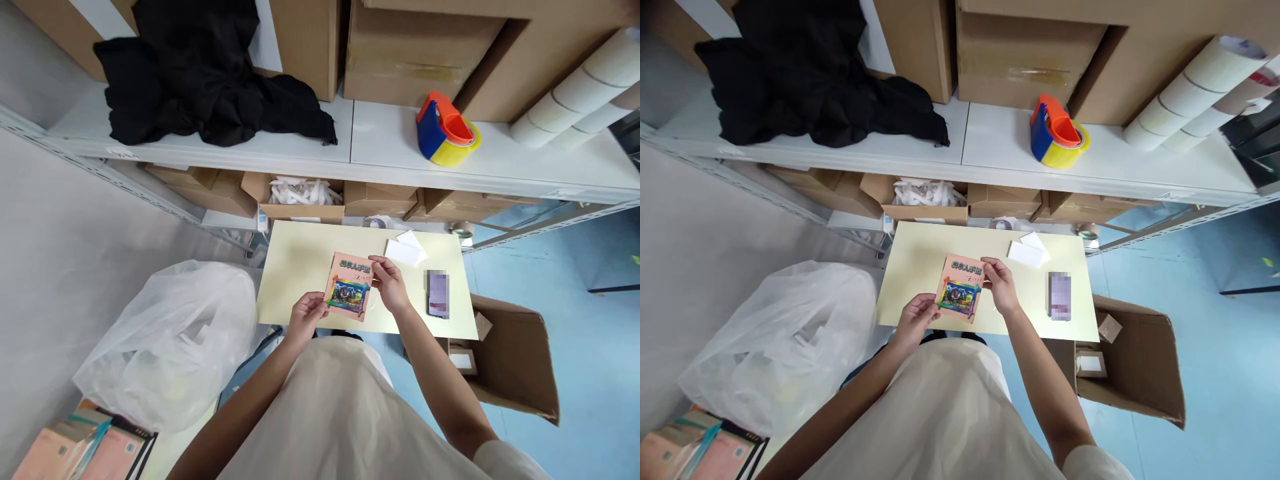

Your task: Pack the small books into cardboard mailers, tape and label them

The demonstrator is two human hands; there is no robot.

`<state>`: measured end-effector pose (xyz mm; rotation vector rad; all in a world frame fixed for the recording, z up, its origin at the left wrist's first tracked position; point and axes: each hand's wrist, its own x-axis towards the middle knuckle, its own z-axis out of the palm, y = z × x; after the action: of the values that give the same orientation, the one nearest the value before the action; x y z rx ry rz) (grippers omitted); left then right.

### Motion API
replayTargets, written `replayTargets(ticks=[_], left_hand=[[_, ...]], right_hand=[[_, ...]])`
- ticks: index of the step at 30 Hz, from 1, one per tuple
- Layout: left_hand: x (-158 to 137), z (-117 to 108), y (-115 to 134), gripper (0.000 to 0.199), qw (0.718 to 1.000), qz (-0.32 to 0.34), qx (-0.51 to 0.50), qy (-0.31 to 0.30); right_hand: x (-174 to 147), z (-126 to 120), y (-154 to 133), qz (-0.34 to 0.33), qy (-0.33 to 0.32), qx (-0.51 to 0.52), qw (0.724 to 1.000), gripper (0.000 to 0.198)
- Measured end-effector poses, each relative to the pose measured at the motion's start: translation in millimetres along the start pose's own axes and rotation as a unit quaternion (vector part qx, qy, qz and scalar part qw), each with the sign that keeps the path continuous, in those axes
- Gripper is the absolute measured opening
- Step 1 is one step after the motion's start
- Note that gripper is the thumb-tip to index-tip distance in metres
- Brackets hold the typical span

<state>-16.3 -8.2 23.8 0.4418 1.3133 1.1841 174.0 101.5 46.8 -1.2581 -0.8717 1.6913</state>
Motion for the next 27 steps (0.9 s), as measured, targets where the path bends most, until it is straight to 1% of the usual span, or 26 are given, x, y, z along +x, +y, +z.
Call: replayTargets(ticks=[3,5,7,9,10,11,13,14,15,16,17,18,19,21,23,25,27], left_hand=[[-0.1,-3.1,6.3,0.042,0.998,-0.034,-0.038,-0.024],[0.6,-3.5,10.1,0.043,0.996,-0.057,-0.053,-0.049],[2.0,-1.3,13.3,0.042,0.992,-0.077,-0.059,-0.086],[3.1,3.3,16.6,0.042,0.986,-0.088,-0.049,-0.13],[3.3,5.7,18.6,0.041,0.983,-0.091,-0.036,-0.154],[3.1,7.7,21.0,0.04,0.98,-0.092,-0.02,-0.177],[1.7,8.9,27.1,0.041,0.973,-0.09,-0.008,-0.211],[0.6,7.6,30.6,0.048,0.971,-0.089,-0.016,-0.223],[-0.5,5.0,34.0,0.059,0.968,-0.087,-0.031,-0.233],[-1.6,1.5,37.2,0.07,0.968,-0.079,-0.043,-0.234],[-2.5,-2.6,39.7,0.076,0.971,-0.065,-0.044,-0.227],[-3.1,-6.6,41.5,0.075,0.975,-0.047,-0.027,-0.214],[-3.5,-10.1,42.3,0.069,0.98,-0.025,0.006,-0.197],[-3.7,-14.6,41.3,0.053,0.984,0.01,0.077,-0.159],[-3.5,-15.7,38.3,0.04,0.984,0.027,0.108,-0.136],[-3.7,-15.1,35.0,0.036,0.985,0.035,0.107,-0.129],[-4.4,-14.4,32.9,0.036,0.983,0.037,0.114,-0.143]], right_hand=[[-8.0,1.8,-3.1,-0.02,-0.007,0.022,1.0,0.033],[-13.5,3.8,-6.2,-0.044,-0.02,0.011,0.999,0.039],[-18.2,6.4,-9.2,-0.056,-0.055,0.004,0.997,0.052],[-21.6,9.5,-11.3,-0.042,-0.11,0.021,0.993,0.065],[-22.9,11.0,-12.0,-0.029,-0.133,0.033,0.99,0.068],[-23.7,12.3,-12.4,-0.019,-0.143,0.043,0.989,0.068],[-23.9,13.8,-12.8,-0.016,-0.127,0.054,0.99,0.054],[-23.4,14.1,-13.1,-0.021,-0.107,0.054,0.993,0.046],[-22.6,14.4,-13.6,-0.027,-0.086,0.048,0.995,0.039],[-21.6,14.6,-14.3,-0.032,-0.07,0.038,0.996,0.035],[-20.5,15.2,-15.2,-0.033,-0.061,0.022,0.997,0.033],[-19.5,16.1,-16.4,-0.034,-0.057,0.005,0.998,0.033],[-18.7,17.3,-17.7,-0.036,-0.052,-0.011,0.998,0.033],[-18.2,20.5,-20.6,-0.044,-0.037,-0.033,0.998,0.035],[-19.0,22.8,-24.0,-0.052,-0.015,-0.037,0.998,0.038],[-20.9,22.8,-28.0,-0.048,-0.006,-0.037,0.998,0.04],[-23.1,20.2,-32.0,-0.038,-0.007,-0.048,0.998,0.04]])
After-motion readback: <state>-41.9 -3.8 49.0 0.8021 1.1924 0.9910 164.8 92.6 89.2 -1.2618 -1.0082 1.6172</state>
